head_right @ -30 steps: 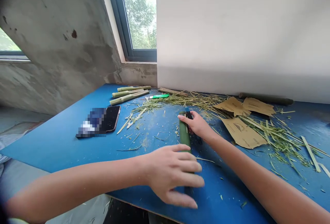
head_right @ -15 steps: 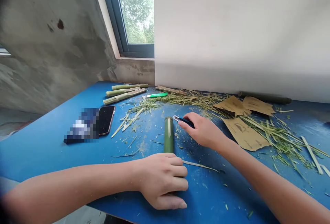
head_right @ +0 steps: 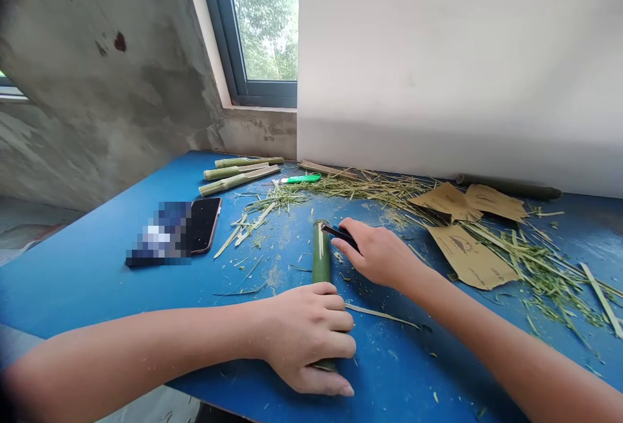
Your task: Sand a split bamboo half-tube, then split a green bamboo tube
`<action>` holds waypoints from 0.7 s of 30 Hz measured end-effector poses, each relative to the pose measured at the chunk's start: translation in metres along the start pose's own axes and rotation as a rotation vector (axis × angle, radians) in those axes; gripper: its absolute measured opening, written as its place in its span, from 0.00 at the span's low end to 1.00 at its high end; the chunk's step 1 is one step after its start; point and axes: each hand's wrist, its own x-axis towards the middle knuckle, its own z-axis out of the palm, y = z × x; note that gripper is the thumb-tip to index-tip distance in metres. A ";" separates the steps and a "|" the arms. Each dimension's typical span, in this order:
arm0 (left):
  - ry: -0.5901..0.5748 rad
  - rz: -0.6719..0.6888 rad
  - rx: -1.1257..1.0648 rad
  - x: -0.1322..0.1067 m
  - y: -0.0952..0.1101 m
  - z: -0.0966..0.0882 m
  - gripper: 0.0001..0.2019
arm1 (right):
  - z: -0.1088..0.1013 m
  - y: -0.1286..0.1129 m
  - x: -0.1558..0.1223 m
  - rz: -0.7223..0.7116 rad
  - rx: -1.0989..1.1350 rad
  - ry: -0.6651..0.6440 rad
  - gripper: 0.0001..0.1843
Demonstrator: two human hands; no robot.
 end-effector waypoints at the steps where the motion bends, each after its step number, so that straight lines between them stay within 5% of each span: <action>1: 0.001 -0.004 0.000 0.000 0.000 0.000 0.24 | 0.003 0.000 0.001 0.003 -0.002 0.011 0.23; 8: 0.010 -0.010 -0.018 -0.001 -0.001 0.001 0.23 | 0.023 0.010 0.006 0.069 -0.001 0.016 0.25; 21: -0.047 -0.022 -0.039 0.000 -0.002 -0.003 0.22 | 0.021 0.009 0.006 0.058 -0.103 0.064 0.24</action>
